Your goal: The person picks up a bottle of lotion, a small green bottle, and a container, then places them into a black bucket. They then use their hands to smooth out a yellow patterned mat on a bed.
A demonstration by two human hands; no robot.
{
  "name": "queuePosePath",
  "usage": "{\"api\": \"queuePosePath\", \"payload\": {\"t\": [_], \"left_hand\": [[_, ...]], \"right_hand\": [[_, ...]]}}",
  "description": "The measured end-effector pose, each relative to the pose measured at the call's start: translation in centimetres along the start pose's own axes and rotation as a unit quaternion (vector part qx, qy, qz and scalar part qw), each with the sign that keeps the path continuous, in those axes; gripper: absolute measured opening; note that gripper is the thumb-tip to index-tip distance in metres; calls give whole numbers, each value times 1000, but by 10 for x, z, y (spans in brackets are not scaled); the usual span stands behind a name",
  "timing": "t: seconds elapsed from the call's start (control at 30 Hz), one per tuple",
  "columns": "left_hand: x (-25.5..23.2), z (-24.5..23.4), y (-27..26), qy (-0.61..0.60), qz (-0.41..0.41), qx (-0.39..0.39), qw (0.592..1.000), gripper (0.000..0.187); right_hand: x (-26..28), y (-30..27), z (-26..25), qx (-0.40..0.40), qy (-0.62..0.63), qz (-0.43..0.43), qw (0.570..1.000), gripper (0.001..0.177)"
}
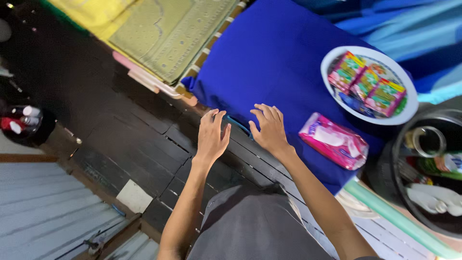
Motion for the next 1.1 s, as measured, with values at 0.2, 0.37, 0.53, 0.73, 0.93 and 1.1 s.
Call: {"api": "queuePosePath", "payload": {"t": [0.2,0.37,0.53,0.73,0.93,1.1], "left_hand": [[30,-24,-5,16,-40,-25,999,44],[49,-43,-14,21,-67,-48,996,43],[71,-59,-19,31,-92,-65,993,42],[95,-78,-9,49,-124,-93,987,42],[122,-93,7,57,-147,-104,982,42],[145,-101,20,28,-174,-106,979,41]], "right_hand": [[29,22,26,23,26,-33,999,34],[50,42,41,40,41,-79,995,34],[72,63,60,52,70,-112,990,33],[94,97,83,70,97,-140,983,32],[111,133,101,76,107,-164,978,35],[120,162,119,90,123,-164,974,36]]}}
Point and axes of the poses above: each hand's wrist, its own y-axis towards the middle knuckle, its own z-axis out of the palm, x = y × z, the point moved 2 cm from there along y, towards the middle knuckle, and after that the axes turned 1 degree about -y, right-handed, at the moved point
